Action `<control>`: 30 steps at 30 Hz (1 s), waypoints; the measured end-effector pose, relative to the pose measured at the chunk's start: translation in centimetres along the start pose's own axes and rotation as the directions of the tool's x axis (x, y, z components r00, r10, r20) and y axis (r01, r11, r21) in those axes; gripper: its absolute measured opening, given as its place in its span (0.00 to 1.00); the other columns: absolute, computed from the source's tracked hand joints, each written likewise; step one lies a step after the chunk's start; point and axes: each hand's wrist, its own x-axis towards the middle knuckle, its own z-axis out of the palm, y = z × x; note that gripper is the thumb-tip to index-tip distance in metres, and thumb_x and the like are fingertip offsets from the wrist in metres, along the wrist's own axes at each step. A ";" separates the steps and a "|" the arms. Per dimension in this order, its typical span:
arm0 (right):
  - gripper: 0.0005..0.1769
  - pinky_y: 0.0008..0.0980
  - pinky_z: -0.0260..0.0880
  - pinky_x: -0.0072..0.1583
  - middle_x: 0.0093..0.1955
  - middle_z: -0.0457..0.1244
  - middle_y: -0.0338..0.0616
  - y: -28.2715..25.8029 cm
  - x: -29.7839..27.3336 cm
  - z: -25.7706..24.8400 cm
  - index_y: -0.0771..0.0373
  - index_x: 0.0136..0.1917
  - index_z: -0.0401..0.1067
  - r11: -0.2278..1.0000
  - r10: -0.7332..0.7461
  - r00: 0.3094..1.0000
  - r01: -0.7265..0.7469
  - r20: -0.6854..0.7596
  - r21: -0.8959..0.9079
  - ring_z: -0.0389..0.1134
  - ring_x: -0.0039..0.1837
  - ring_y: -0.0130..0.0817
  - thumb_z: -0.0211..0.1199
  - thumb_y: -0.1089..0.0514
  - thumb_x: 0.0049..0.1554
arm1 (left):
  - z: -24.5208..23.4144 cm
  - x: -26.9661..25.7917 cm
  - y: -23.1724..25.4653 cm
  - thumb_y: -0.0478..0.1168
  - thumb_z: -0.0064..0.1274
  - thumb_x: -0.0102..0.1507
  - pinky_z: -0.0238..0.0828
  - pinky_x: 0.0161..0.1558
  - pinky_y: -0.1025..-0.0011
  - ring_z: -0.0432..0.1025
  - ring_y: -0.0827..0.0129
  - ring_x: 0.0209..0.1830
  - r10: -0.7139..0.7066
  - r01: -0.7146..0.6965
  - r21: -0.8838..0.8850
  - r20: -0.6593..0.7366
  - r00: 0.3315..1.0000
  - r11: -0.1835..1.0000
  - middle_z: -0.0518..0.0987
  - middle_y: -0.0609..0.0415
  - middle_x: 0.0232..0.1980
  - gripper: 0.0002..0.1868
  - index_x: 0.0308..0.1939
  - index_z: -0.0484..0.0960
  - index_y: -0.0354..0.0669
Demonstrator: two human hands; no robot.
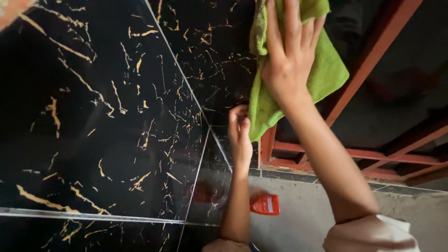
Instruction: The person wipes the wooden frames and glass panels of a door using a green cloth and a spray bottle.
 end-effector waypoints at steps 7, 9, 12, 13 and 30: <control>0.31 0.53 0.64 0.63 0.81 0.51 0.60 -0.3 -10.0 1.8 0.68 0.74 0.69 0.997 0.030 0.998 -0.034 0.048 0.075 0.63 0.55 0.54 0.57 0.65 0.57 | 0.7 0.1 1.1 0.45 0.45 0.72 0.68 0.56 0.71 0.71 0.70 0.50 0.038 -0.038 0.032 -0.013 0.999 0.999 0.76 0.51 0.50 0.19 0.63 0.71 0.36; 0.33 0.51 0.63 0.56 0.78 0.52 0.64 -0.1 -14.5 2.6 0.69 0.71 0.71 0.992 0.002 0.997 -0.013 0.080 0.129 0.62 0.51 0.53 0.59 0.61 0.53 | 0.8 -0.2 1.7 0.45 0.44 0.74 0.68 0.56 0.71 0.72 0.68 0.51 0.098 -0.097 0.117 -0.001 0.995 0.988 0.78 0.49 0.53 0.19 0.64 0.71 0.37; 0.32 0.51 0.63 0.54 0.77 0.53 0.62 -0.5 -20.3 3.3 0.67 0.69 0.71 0.991 0.000 0.995 -0.014 0.096 0.135 0.61 0.50 0.53 0.61 0.59 0.51 | 0.9 -0.4 2.6 0.46 0.44 0.74 0.69 0.58 0.68 0.72 0.67 0.52 0.119 -0.120 0.113 0.014 0.993 0.986 0.78 0.47 0.55 0.21 0.66 0.70 0.37; 0.32 0.51 0.64 0.57 0.78 0.52 0.60 -0.7 -21.7 3.2 0.66 0.69 0.71 0.993 -0.017 0.995 0.005 0.101 0.115 0.62 0.53 0.54 0.61 0.60 0.51 | 0.9 -0.3 3.0 0.46 0.44 0.74 0.69 0.58 0.68 0.72 0.67 0.52 0.125 -0.126 0.112 0.016 0.992 0.986 0.78 0.47 0.55 0.21 0.66 0.70 0.37; 0.32 0.63 0.45 0.81 0.83 0.50 0.55 1.2 9.8 -4.5 0.66 0.79 0.66 0.989 -0.116 0.993 0.112 -0.030 -0.092 0.59 0.72 0.58 0.53 0.68 0.60 | 4.1 5.1 15.3 0.52 0.42 0.76 0.61 0.78 0.59 0.66 0.57 0.73 0.513 -0.532 0.097 0.167 0.842 0.841 0.72 0.41 0.73 0.28 0.71 0.67 0.33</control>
